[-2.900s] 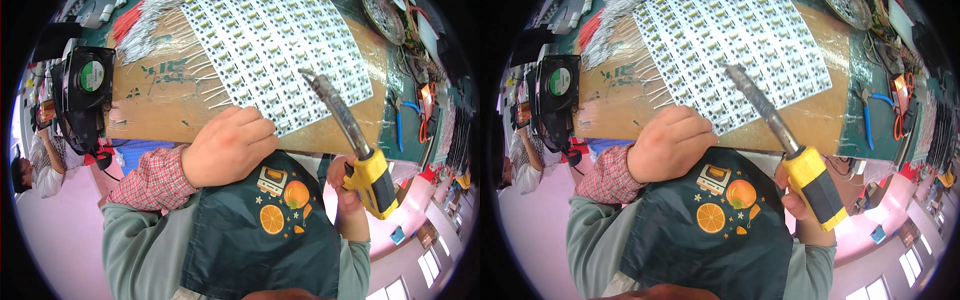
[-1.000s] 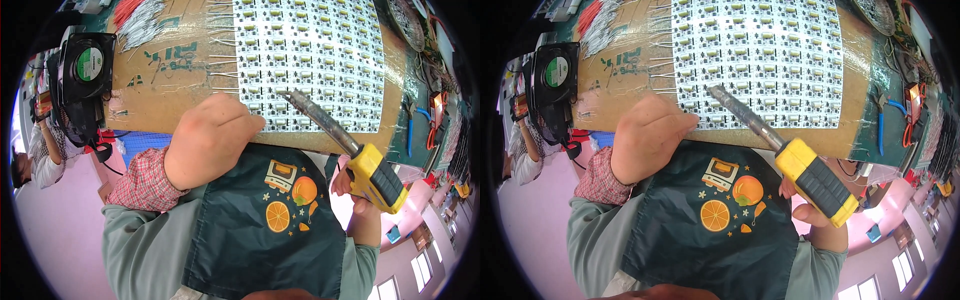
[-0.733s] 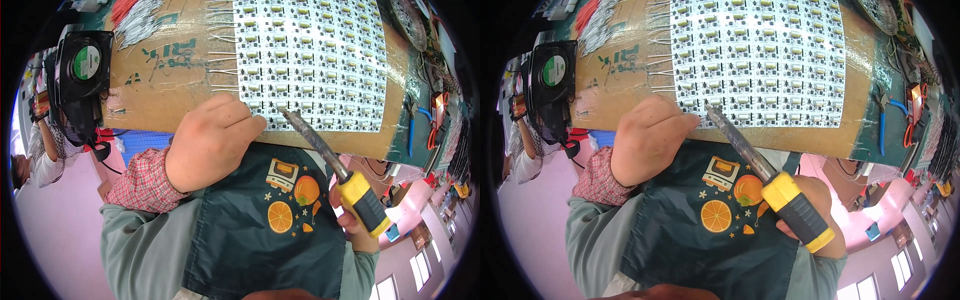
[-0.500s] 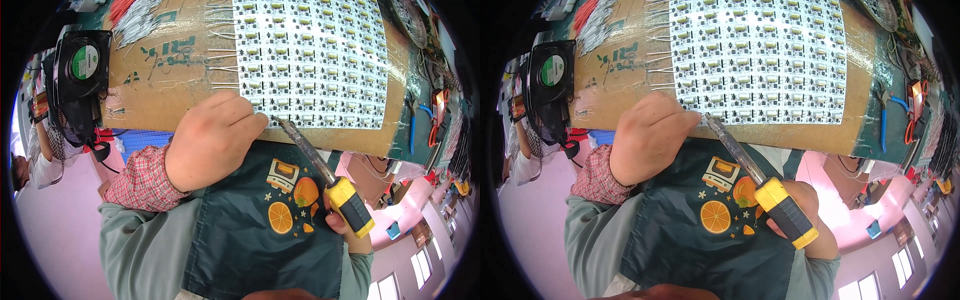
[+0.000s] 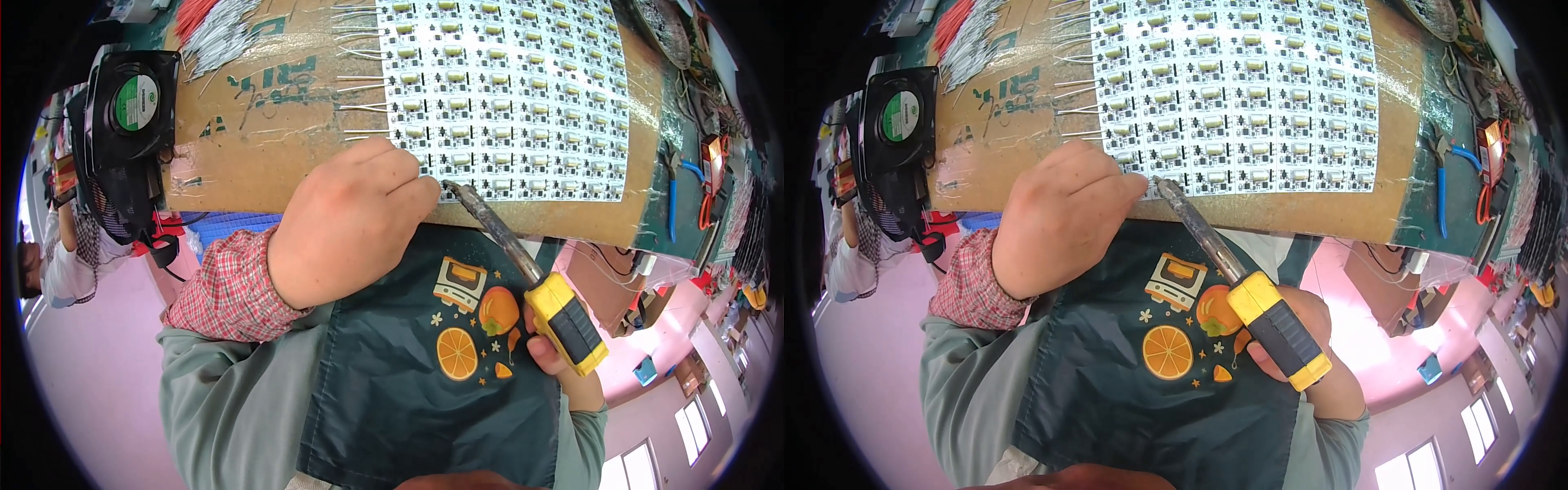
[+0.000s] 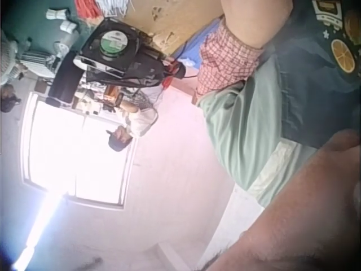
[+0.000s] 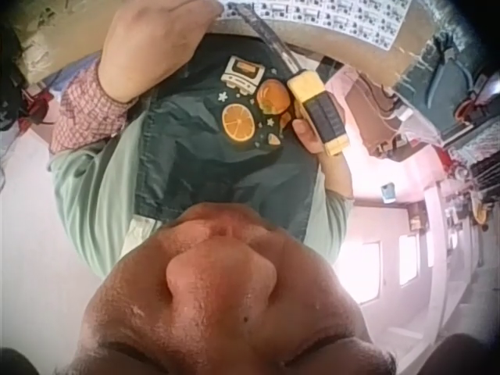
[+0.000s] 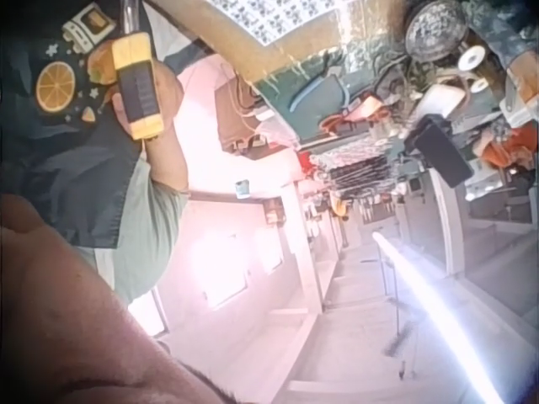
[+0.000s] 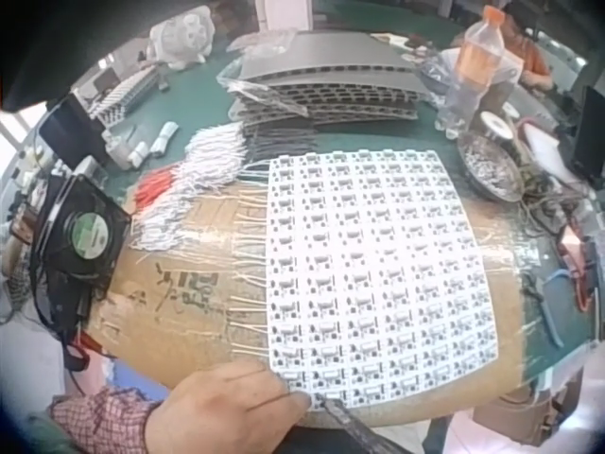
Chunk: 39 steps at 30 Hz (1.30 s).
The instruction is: The person solders wires onto an LED panel or circuit board using a soldering iron.
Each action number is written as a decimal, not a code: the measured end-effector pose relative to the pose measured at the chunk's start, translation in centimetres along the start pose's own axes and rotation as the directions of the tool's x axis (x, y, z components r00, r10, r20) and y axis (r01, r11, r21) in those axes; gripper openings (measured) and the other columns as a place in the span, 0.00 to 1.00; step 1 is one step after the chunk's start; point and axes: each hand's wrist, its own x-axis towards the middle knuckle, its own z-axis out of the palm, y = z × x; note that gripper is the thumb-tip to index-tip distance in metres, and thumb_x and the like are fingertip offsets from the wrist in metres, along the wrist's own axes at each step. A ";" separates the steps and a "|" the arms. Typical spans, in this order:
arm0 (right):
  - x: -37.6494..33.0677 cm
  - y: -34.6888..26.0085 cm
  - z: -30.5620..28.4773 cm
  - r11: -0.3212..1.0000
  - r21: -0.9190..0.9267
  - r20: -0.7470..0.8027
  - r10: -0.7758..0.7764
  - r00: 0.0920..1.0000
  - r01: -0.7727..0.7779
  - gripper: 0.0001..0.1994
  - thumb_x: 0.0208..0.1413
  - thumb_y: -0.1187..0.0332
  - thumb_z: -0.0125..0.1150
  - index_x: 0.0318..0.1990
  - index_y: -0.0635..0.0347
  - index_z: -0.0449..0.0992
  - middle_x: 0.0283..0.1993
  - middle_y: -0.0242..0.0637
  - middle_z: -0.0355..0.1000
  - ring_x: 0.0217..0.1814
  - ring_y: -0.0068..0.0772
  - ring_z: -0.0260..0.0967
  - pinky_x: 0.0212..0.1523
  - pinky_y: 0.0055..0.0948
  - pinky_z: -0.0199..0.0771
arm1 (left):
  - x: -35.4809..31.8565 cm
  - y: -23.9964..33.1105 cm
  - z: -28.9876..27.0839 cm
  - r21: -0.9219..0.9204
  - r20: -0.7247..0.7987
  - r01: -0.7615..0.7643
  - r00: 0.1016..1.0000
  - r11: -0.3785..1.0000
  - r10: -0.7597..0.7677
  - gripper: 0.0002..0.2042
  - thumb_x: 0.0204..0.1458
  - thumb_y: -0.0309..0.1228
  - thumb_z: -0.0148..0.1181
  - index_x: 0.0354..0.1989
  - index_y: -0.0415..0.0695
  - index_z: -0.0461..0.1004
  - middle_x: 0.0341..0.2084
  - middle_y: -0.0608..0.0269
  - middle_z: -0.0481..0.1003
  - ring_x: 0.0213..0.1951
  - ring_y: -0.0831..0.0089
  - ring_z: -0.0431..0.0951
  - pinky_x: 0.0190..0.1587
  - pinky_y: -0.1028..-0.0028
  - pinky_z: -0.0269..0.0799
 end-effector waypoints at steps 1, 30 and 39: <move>0.1 0.1 0.1 1.000 0.020 -0.003 -0.008 1.000 0.008 0.19 0.51 0.57 0.67 0.45 0.61 0.78 0.34 0.40 0.77 0.32 0.47 0.76 0.33 0.35 0.75 | 0.0 0.0 0.0 0.001 -0.001 0.001 1.000 1.000 -0.001 0.11 0.42 0.18 0.64 0.37 0.39 0.79 0.28 0.59 0.73 0.32 0.59 0.76 0.35 0.65 0.74; -0.4 1.1 0.0 0.999 -0.002 0.035 0.040 0.999 -0.040 0.24 0.53 0.48 0.66 0.46 0.59 0.79 0.36 0.40 0.76 0.36 0.50 0.76 0.36 0.37 0.75 | 0.4 0.5 -0.2 0.035 0.010 0.029 1.000 0.999 -0.029 0.10 0.42 0.19 0.65 0.35 0.40 0.78 0.29 0.59 0.74 0.34 0.59 0.75 0.37 0.65 0.74; 1.3 -1.0 0.2 0.991 0.135 -0.027 -0.002 1.000 0.006 0.19 0.52 0.53 0.66 0.44 0.59 0.79 0.33 0.38 0.76 0.30 0.45 0.75 0.31 0.34 0.74 | 0.1 0.4 0.0 0.031 0.001 0.043 0.999 0.999 -0.043 0.09 0.43 0.19 0.66 0.35 0.40 0.78 0.28 0.58 0.74 0.33 0.59 0.75 0.36 0.65 0.74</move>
